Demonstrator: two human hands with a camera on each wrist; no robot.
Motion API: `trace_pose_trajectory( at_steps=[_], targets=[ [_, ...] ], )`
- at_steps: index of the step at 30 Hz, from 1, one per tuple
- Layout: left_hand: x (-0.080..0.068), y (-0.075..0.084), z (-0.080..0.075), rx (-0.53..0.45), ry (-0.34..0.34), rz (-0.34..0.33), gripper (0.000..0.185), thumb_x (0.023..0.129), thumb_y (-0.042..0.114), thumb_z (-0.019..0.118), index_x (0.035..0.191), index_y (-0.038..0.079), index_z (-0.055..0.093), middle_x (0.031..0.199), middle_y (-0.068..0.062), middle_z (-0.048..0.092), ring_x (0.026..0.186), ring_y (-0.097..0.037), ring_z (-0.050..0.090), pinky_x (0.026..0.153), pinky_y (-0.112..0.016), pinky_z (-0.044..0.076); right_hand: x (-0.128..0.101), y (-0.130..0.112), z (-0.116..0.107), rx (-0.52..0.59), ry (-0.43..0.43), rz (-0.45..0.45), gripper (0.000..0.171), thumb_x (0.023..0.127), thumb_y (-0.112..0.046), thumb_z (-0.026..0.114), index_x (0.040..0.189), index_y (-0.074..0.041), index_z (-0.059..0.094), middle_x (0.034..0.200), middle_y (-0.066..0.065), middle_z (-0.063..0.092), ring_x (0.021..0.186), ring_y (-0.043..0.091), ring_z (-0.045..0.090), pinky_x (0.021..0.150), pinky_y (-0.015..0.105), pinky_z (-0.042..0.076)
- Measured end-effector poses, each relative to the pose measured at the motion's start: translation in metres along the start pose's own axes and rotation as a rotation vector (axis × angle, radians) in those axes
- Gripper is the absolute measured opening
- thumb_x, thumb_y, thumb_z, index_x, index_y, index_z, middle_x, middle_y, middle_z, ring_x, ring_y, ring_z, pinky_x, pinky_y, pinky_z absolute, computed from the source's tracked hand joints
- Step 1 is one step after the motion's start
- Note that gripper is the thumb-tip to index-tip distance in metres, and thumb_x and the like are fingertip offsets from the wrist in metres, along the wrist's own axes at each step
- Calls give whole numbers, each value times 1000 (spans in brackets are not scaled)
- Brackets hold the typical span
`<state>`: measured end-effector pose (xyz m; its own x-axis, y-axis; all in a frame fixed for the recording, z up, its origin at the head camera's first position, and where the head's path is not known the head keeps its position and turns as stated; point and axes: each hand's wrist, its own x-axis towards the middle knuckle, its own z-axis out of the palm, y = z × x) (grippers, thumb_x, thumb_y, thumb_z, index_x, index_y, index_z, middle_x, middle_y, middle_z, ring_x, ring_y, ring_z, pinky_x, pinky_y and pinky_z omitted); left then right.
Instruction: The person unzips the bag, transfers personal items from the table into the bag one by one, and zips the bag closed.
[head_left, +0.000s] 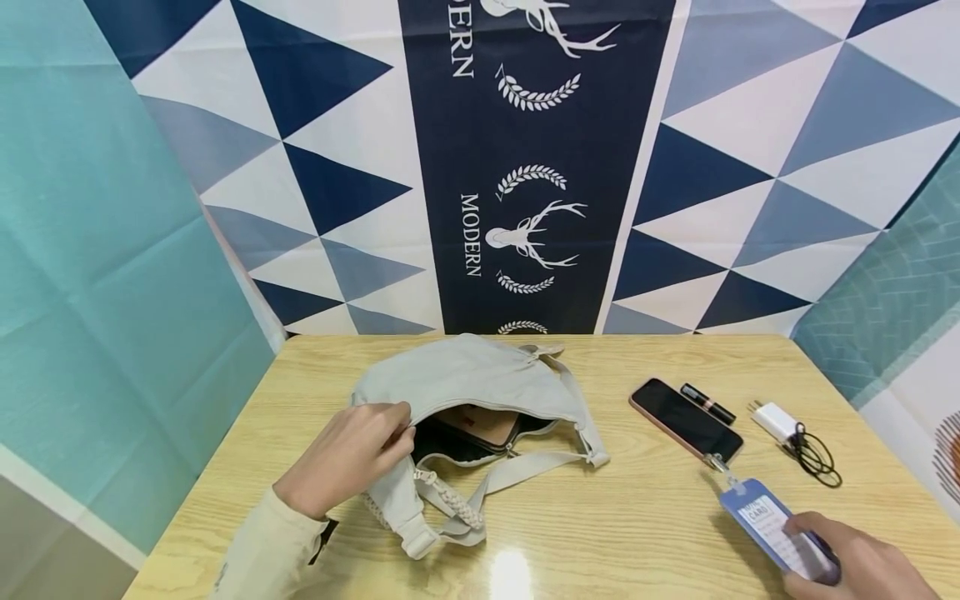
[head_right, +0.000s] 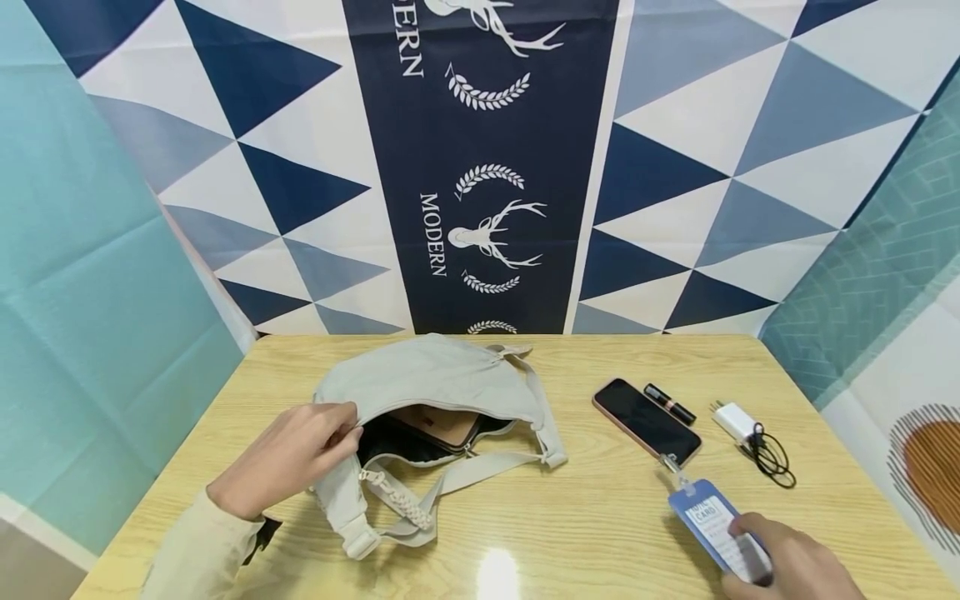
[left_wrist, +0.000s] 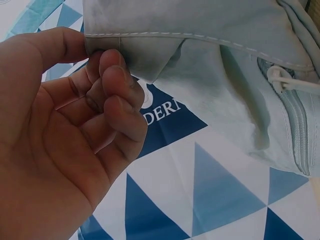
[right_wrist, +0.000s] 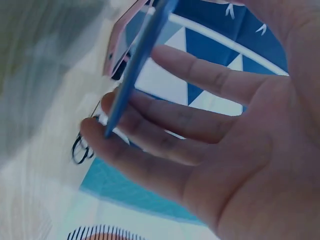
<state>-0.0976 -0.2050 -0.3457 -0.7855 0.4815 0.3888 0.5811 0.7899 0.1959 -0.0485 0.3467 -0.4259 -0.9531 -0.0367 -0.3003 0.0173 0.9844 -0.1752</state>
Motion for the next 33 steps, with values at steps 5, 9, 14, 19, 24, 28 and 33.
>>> trace_pose_trajectory(
  at_steps=[5, 9, 14, 19, 24, 28, 33],
  targets=[
    [0, 0, 0, -8, -11, -5, 36, 96, 11, 57, 68, 23, 41, 56, 13, 29, 45, 3, 25, 42, -18, 27, -5, -19, -9, 32, 25, -32, 57, 80, -42, 75, 120, -3, 61, 98, 13, 62, 79, 23, 52, 61, 36, 40],
    [1, 0, 0, -6, -26, -12, 35, 97, 12, 57, 68, 24, 41, 56, 13, 29, 45, 3, 25, 42, -18, 27, -7, -30, -10, 63, 61, -82, 57, 81, -41, 77, 122, -5, 61, 104, 13, 63, 81, 24, 54, 61, 37, 43],
    [1, 0, 0, -10, -28, -12, 35, 97, 11, 58, 68, 22, 41, 56, 12, 29, 45, 2, 26, 43, -19, 27, -8, -45, -9, 109, 80, -150, 55, 81, -40, 77, 124, -10, 60, 106, 13, 62, 81, 23, 54, 61, 37, 45],
    [1, -1, -1, -14, -39, -12, 35, 98, 12, 57, 68, 22, 42, 56, 12, 30, 46, 2, 27, 43, -19, 27, -7, -68, -5, 179, 72, -278, 50, 80, -35, 78, 123, -19, 58, 114, 15, 60, 87, 25, 55, 63, 38, 46],
    [0, -4, -4, -12, -33, -28, 36, 97, 11, 59, 68, 22, 42, 56, 11, 30, 45, 1, 27, 43, -19, 29, 0, -97, 1, 176, 146, -440, 50, 76, -36, 83, 118, -24, 58, 120, 11, 58, 92, 21, 55, 66, 31, 49],
    [-1, -6, -6, -1, -36, -33, 36, 97, 11, 59, 68, 22, 42, 56, 11, 30, 45, 1, 27, 43, -19, 29, 8, -120, 2, 180, 117, -519, 50, 77, -37, 83, 118, -24, 59, 124, 8, 58, 99, 21, 54, 73, 37, 54],
    [1, -5, -4, 18, -30, -19, 36, 96, 11, 59, 67, 22, 41, 56, 12, 30, 46, 2, 27, 43, -19, 28, 12, -145, -2, 169, 93, -538, 50, 82, -36, 78, 126, -25, 57, 132, 8, 54, 111, 24, 52, 80, 47, 54]
  ],
)
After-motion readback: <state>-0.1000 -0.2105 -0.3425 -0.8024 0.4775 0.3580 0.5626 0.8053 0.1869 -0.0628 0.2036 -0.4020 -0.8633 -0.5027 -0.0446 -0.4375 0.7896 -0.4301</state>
